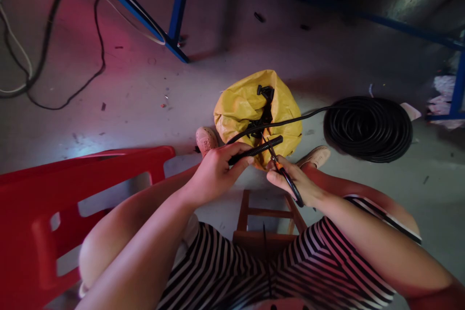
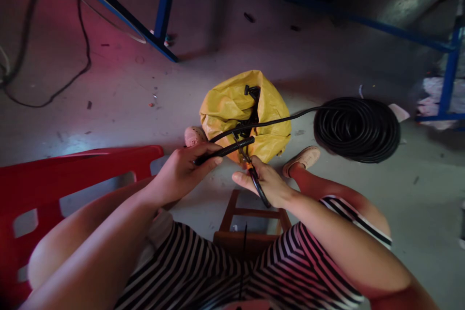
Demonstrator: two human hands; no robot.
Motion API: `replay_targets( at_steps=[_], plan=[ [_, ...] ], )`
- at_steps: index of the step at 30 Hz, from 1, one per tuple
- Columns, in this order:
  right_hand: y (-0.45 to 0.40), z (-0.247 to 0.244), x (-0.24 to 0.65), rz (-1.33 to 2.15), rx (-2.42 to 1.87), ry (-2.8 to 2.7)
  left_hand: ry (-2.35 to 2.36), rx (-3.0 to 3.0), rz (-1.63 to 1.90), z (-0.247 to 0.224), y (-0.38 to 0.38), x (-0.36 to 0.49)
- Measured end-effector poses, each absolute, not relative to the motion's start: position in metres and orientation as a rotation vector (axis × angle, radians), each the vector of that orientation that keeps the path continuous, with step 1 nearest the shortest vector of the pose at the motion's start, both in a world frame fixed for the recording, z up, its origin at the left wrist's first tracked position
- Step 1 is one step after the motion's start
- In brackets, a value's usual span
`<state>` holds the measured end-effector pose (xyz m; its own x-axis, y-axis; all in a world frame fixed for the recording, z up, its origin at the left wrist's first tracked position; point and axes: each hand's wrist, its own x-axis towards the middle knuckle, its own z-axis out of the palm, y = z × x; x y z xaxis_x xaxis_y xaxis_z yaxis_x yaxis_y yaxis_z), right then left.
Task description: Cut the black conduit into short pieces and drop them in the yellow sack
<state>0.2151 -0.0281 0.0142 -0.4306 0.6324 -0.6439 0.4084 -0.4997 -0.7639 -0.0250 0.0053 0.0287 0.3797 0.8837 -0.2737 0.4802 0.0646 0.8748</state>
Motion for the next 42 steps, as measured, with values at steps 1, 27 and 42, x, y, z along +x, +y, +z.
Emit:
replay_targets(
  at_steps=[1, 27, 42],
  plan=[
    [-0.028, 0.014, 0.215, 2.054, -1.577, -1.474, 1.256, 1.574, 0.473, 0.029, 0.005, -0.025],
    [-0.033, -0.001, 0.214, 1.962, -1.612, -1.5, 1.111, 1.686, 0.288, 0.023, 0.014, -0.041],
    [-0.031, -0.017, 0.214, 2.162, -1.616, -1.329, 1.197, 1.607, 0.245, 0.012, 0.009, -0.034]
  ],
)
